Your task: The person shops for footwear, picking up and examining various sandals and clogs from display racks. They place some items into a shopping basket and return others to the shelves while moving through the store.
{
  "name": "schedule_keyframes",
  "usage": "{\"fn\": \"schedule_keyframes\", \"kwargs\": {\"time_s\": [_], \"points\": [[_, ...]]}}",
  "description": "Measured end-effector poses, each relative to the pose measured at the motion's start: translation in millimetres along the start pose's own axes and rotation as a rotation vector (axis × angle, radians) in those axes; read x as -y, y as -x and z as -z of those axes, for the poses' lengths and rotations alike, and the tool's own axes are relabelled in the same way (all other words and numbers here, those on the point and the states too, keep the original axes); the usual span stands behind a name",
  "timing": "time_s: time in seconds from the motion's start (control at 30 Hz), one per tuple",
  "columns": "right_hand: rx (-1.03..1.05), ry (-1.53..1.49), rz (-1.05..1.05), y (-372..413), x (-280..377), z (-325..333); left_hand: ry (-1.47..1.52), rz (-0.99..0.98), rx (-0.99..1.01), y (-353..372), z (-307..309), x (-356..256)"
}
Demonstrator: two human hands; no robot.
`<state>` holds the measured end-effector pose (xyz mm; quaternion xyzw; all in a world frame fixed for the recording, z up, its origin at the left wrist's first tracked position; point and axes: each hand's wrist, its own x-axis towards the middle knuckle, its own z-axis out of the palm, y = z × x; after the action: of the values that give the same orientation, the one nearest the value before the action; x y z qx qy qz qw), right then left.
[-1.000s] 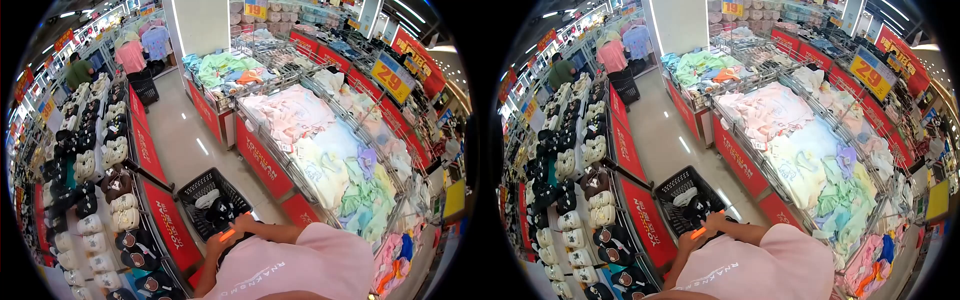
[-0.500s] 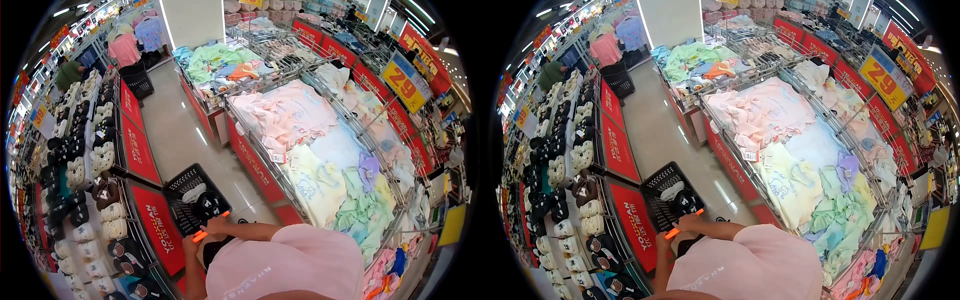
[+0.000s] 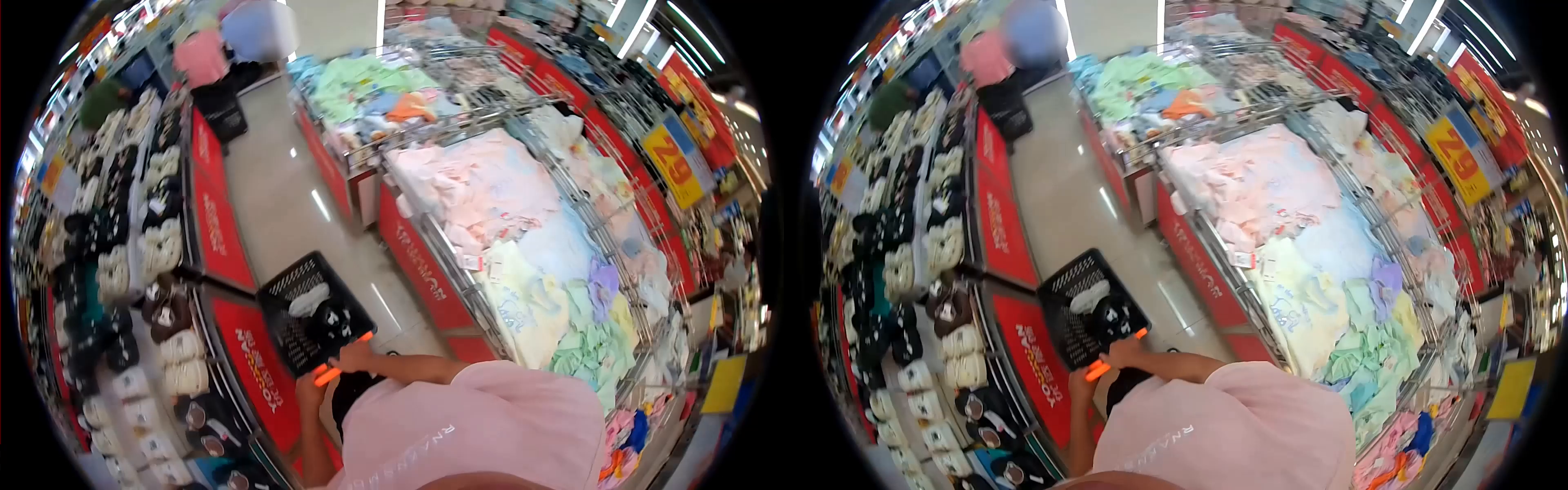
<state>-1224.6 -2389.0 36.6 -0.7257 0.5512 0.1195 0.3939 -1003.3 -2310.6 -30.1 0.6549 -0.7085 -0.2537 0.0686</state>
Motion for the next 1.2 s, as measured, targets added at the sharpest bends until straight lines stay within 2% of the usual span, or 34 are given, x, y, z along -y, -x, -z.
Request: {"fn": "schedule_keyframes", "kwargs": {"time_s": [0.03,0.1,0.17,0.2,0.23,0.27,0.37,0.53,0.77,0.83,0.87,0.97,1.0,1.1,1.13,1.2], "points": [[-0.088,-0.013,0.023,-18,-3,-9,0.135,-0.032,-0.022,-12,13,-9],[-0.030,-0.064,-0.016,-47,-7,-12,0.084,-0.092,-0.083,-23,26,-10],[-0.006,-0.017,0.011,-62,-5,0,0.071,-0.031,-0.151,-28,35,-9],[-0.033,0.011,0.003,-82,-11,-8,0.040,-0.016,-0.153,-39,5,19],[-0.050,0.083,-0.038,-85,-4,6,0.028,0.053,-0.132,-47,21,9],[0.023,0.130,-0.027,-85,4,13,0.044,0.138,-0.061,-54,38,3],[0.029,0.124,-0.068,-113,10,40,0.090,0.204,-0.116,-73,54,0],[0.122,0.162,-0.097,-152,17,54,0.140,0.161,-0.163,-98,62,23],[0.029,0.178,0.022,-192,30,76,0.196,0.123,-0.240,-148,72,53],[0.075,0.168,0.032,-210,33,79,0.182,0.137,-0.258,-158,80,57],[0.102,0.168,0.033,-216,30,83,0.186,0.178,-0.194,-169,77,61],[0.256,0.040,0.015,-244,23,82,0.191,0.179,-0.282,-177,87,65],[0.247,0.021,0.063,-252,16,78,0.171,0.178,-0.249,-179,93,65],[0.357,-0.013,0.071,-266,14,82,0.195,0.251,-0.390,-184,108,51],[0.400,-0.061,0.080,-271,16,86,0.179,0.361,-0.310,-182,125,38],[0.498,-0.143,0.083,-273,15,93,0.264,0.463,-0.336,-168,139,25]]}}
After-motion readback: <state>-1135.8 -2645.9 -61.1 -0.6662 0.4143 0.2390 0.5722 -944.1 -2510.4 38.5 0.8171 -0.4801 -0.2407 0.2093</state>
